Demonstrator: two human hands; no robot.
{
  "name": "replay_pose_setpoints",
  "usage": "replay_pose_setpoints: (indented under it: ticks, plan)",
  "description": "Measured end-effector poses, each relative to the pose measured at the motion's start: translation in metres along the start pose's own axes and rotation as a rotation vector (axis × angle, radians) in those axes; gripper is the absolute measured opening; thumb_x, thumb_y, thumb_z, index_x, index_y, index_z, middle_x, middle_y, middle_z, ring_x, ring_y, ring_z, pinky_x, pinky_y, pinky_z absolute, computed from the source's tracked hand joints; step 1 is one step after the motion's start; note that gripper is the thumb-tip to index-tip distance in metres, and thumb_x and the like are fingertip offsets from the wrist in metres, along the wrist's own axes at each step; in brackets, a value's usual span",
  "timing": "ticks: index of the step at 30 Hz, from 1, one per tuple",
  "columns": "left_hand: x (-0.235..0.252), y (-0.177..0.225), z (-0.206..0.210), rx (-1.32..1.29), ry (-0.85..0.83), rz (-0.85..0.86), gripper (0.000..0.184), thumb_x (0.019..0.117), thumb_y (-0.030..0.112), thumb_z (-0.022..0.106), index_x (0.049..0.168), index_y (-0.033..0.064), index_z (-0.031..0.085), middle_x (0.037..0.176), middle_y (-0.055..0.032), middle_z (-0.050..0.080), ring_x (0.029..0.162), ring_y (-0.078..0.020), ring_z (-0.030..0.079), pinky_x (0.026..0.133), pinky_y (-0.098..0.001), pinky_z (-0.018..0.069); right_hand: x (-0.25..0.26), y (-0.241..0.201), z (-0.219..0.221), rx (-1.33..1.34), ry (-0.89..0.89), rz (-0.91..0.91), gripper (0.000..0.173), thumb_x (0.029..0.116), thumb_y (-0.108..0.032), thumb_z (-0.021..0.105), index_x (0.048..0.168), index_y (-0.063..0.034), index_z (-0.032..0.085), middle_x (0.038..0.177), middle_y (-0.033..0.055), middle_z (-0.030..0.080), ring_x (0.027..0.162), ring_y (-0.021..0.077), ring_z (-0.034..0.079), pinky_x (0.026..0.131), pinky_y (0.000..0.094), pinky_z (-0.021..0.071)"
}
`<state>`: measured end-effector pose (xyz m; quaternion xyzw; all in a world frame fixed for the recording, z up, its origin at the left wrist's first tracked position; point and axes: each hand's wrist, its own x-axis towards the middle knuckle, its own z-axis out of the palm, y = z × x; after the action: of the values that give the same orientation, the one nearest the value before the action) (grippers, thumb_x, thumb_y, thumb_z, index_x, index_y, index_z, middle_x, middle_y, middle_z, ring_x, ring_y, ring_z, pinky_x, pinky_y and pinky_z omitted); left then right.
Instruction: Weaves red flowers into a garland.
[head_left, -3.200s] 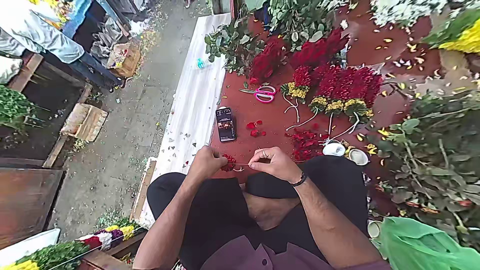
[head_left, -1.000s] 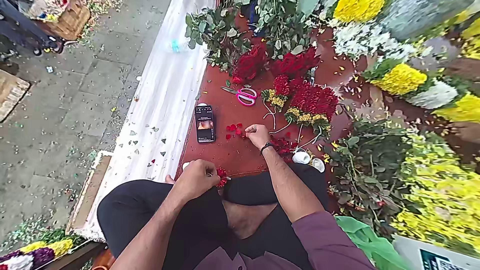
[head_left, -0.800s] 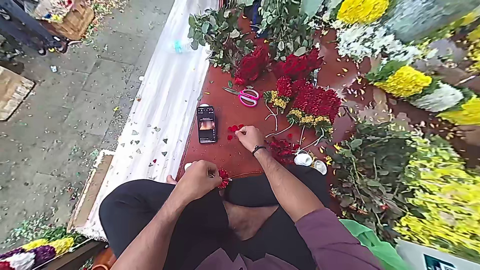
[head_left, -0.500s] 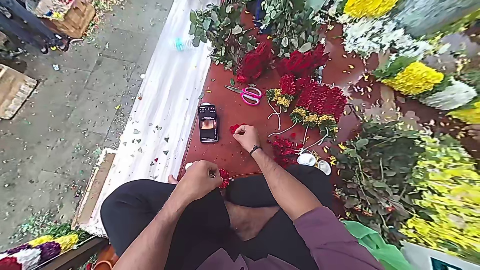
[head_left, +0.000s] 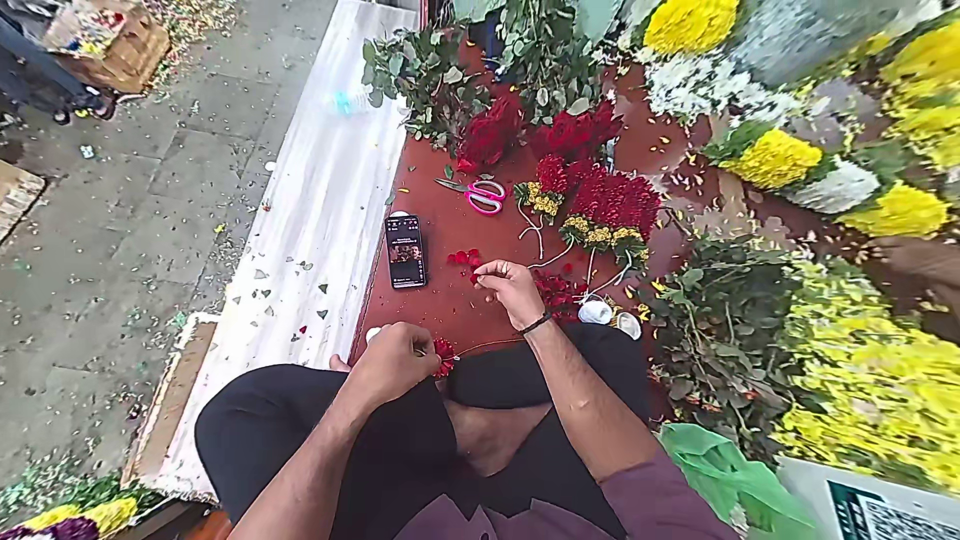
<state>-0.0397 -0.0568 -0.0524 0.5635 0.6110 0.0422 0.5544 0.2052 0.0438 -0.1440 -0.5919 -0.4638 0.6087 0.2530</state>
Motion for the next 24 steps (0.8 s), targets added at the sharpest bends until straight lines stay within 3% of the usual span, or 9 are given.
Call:
replay_pose_setpoints:
  ticks: [3, 6, 9, 12, 18, 21, 24]
  plan:
    - [0.000, -0.001, 0.001, 0.005, -0.005, 0.010, 0.018, 0.0888, 0.034, 0.069, 0.082, 0.0179, 0.073, 0.071, 0.0038, 0.067, 0.065, -0.0121, 0.063, 0.063, -0.0430, 0.0530, -0.014, -0.002, -0.002, 0.120, -0.045, -0.013, 0.017, 0.1011, -0.008, 0.062, 0.117, -0.0042, 0.068, 0.098, 0.0139, 0.074, 0.068, 0.0191, 0.068, 0.054, 0.0302, 0.0547]
    - [0.000, -0.001, 0.001, 0.013, -0.008, 0.008, 0.019, 0.0893, 0.035, 0.069, 0.081, 0.0178, 0.072, 0.069, 0.0036, 0.065, 0.063, -0.0122, 0.061, 0.062, -0.0430, 0.0521, -0.023, 0.000, -0.001, 0.153, -0.027, -0.059, 0.025, 0.0939, -0.002, 0.071, 0.119, -0.0020, 0.069, 0.094, 0.0138, 0.072, 0.063, 0.0186, 0.065, 0.054, 0.0310, 0.0557]
    - [0.001, -0.002, 0.002, 0.006, -0.005, 0.009, 0.019, 0.0890, 0.034, 0.069, 0.080, 0.0173, 0.072, 0.069, 0.0037, 0.065, 0.063, -0.0119, 0.061, 0.062, -0.0426, 0.0523, -0.026, -0.002, 0.000, 0.135, -0.027, -0.094, 0.020, 0.0906, -0.001, 0.074, 0.110, -0.0017, 0.073, 0.086, 0.0123, 0.072, 0.060, 0.0157, 0.060, 0.054, 0.0290, 0.0523]
    - [0.002, -0.003, 0.003, -0.006, -0.002, 0.005, 0.019, 0.0890, 0.034, 0.070, 0.080, 0.0167, 0.072, 0.069, 0.0034, 0.065, 0.063, -0.0117, 0.062, 0.061, -0.0421, 0.0525, -0.026, -0.003, 0.000, 0.134, -0.031, -0.091, 0.014, 0.0930, -0.003, 0.072, 0.107, -0.0031, 0.075, 0.086, 0.0112, 0.072, 0.059, 0.0141, 0.060, 0.050, 0.0265, 0.0490]
    - [0.004, -0.003, 0.003, 0.011, -0.019, -0.019, 0.019, 0.0892, 0.034, 0.071, 0.082, 0.0171, 0.072, 0.070, 0.0035, 0.066, 0.064, -0.0121, 0.062, 0.063, -0.0420, 0.0526, -0.025, 0.000, 0.000, 0.123, -0.026, -0.156, 0.012, 0.0950, -0.002, 0.066, 0.102, -0.0034, 0.076, 0.084, 0.0112, 0.072, 0.059, 0.0155, 0.059, 0.054, 0.0285, 0.0505]
    - [0.004, -0.004, 0.003, 0.006, -0.017, -0.015, 0.020, 0.0894, 0.034, 0.071, 0.082, 0.0162, 0.073, 0.071, 0.0027, 0.066, 0.065, -0.0124, 0.062, 0.064, -0.0424, 0.0527, -0.025, -0.002, 0.001, 0.079, -0.044, -0.201, 0.016, 0.0963, -0.002, 0.063, 0.104, -0.0041, 0.077, 0.091, 0.0094, 0.074, 0.065, 0.0169, 0.063, 0.060, 0.0316, 0.0547]
    - [0.004, -0.005, 0.003, 0.000, 0.001, -0.016, 0.020, 0.0890, 0.034, 0.070, 0.081, 0.0168, 0.072, 0.069, 0.0034, 0.065, 0.063, -0.0116, 0.061, 0.062, -0.0412, 0.0512, -0.024, -0.003, 0.002, 0.019, -0.064, -0.261, 0.023, 0.0884, 0.003, 0.068, 0.108, -0.0068, 0.076, 0.105, 0.0065, 0.076, 0.078, 0.0187, 0.070, 0.069, 0.0369, 0.0607]
